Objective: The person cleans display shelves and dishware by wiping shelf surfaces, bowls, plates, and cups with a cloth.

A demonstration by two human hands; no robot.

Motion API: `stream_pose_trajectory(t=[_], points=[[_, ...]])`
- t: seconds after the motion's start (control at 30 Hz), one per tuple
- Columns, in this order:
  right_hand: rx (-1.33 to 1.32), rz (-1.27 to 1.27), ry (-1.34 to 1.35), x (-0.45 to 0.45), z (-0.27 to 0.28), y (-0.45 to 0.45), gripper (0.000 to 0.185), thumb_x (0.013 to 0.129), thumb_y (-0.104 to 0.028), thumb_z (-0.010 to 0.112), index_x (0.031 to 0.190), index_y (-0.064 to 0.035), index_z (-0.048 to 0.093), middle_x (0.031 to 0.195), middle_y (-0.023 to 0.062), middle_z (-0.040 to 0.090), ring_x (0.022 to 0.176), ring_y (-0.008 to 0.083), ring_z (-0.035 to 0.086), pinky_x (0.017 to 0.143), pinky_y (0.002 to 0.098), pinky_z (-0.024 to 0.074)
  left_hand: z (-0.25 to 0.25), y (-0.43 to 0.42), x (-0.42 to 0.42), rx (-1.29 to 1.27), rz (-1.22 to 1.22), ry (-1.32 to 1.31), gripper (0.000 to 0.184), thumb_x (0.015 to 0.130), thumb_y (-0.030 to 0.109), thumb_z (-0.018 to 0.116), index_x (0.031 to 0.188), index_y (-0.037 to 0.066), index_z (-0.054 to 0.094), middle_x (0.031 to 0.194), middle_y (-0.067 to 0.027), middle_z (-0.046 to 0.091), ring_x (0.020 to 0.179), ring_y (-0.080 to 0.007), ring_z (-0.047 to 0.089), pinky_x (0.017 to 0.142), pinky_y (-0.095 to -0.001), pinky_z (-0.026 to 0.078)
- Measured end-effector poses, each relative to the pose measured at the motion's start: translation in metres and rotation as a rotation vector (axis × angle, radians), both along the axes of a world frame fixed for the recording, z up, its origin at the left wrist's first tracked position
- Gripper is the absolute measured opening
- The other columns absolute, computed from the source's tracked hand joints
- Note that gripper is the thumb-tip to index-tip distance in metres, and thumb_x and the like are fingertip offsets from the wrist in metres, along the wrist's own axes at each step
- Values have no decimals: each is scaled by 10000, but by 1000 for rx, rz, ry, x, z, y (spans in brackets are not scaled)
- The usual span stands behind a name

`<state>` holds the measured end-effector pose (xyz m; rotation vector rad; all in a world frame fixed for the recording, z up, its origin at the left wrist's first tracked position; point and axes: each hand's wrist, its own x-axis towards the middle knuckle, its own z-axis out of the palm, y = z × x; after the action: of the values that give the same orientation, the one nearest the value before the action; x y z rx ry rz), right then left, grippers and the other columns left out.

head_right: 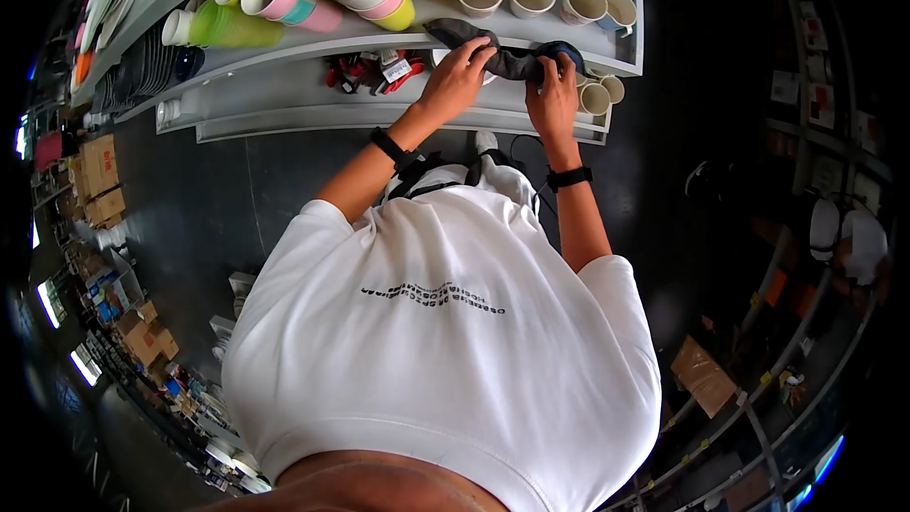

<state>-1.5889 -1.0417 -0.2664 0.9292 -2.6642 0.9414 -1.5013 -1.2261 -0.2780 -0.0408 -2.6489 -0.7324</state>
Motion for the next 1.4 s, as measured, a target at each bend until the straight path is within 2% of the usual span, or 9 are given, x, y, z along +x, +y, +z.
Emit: stream_pose_trajectory(t=[0.37, 0.47, 0.7, 0.87, 0.93, 1.07, 1.2, 1.27, 1.4], points=[[96, 194, -83, 84, -2, -134, 433, 785, -76, 701, 1187, -53, 541, 1335, 204, 497, 1126, 425, 561, 945, 465, 488, -15, -142, 95, 145, 182, -60, 336, 813, -26, 633, 1128, 78, 581, 1308, -124, 480, 940, -305, 658, 823, -433, 532], [150, 241, -126, 106, 4, -170, 409, 813, -109, 675, 1190, -43, 531, 1350, 202, 501, 1151, 413, 558, 960, 459, 483, -5, -176, 122, 192, 248, -129, 309, 801, -30, 633, 1095, 55, 589, 1281, -119, 505, 1076, -340, 612, 860, -430, 526], [212, 483, 30, 145, 1, -243, 393, 791, -127, 691, 1151, -54, 549, 1434, 168, 493, 1303, 352, 491, 1036, 453, 439, -2, -237, 165, 82, 382, -13, 362, 764, -35, 638, 1105, 62, 569, 1327, -128, 486, 1092, -370, 596, 897, -443, 510], [198, 470, -21, 152, -5, -268, 437, 764, -118, 728, 1154, -47, 546, 1441, 163, 487, 1240, 355, 525, 994, 433, 474, -4, -257, 184, 115, 561, 40, 324, 769, -2, 660, 1069, 84, 574, 1328, -140, 479, 1087, -377, 596, 831, -455, 528], [200, 455, -32, 145, -5, -259, 439, 762, -128, 735, 1151, -55, 544, 1411, 146, 526, 1209, 345, 551, 966, 427, 495, -8, -256, 181, 171, 596, -5, 305, 788, 17, 668, 1073, 72, 576, 1215, -150, 529, 1015, -372, 609, 794, -448, 526], [209, 211, -184, 107, 4, -210, 429, 752, -141, 752, 1117, -109, 529, 1274, 98, 629, 1096, 324, 622, 848, 418, 543, -14, -222, 158, 441, 380, 6, 264, 827, 91, 712, 1059, 49, 593, 983, -176, 593, 933, -371, 606, 818, -450, 490], [145, 110, -122, 84, 9, -156, 378, 756, -139, 747, 1046, -92, 510, 1298, 84, 610, 1087, 355, 607, 861, 434, 526, -45, -176, 119, 359, 173, -44, 269, 861, 142, 716, 1058, 41, 564, 1002, -180, 604, 951, -380, 600, 831, -453, 486], [118, 53, -117, 74, 4, -128, 383, 742, -107, 751, 1032, -90, 501, 1336, 92, 592, 1096, 359, 604, 866, 433, 524, -57, -152, 98, 358, 99, -22, 257, 901, 144, 679, 1066, 37, 515, 978, -203, 615, 868, -420, 607, 742, -475, 488], [97, -104, -81, 50, -1, -81, 376, 737, -47, 738, 1032, -62, 506, 1351, 133, 585, 1048, 395, 615, 825, 452, 521, -31, -111, 71, 510, -91, -268, 337, 992, 279, 586, 1169, 45, 421, 880, -268, 641, 867, -468, 638, 725, -507, 485]])
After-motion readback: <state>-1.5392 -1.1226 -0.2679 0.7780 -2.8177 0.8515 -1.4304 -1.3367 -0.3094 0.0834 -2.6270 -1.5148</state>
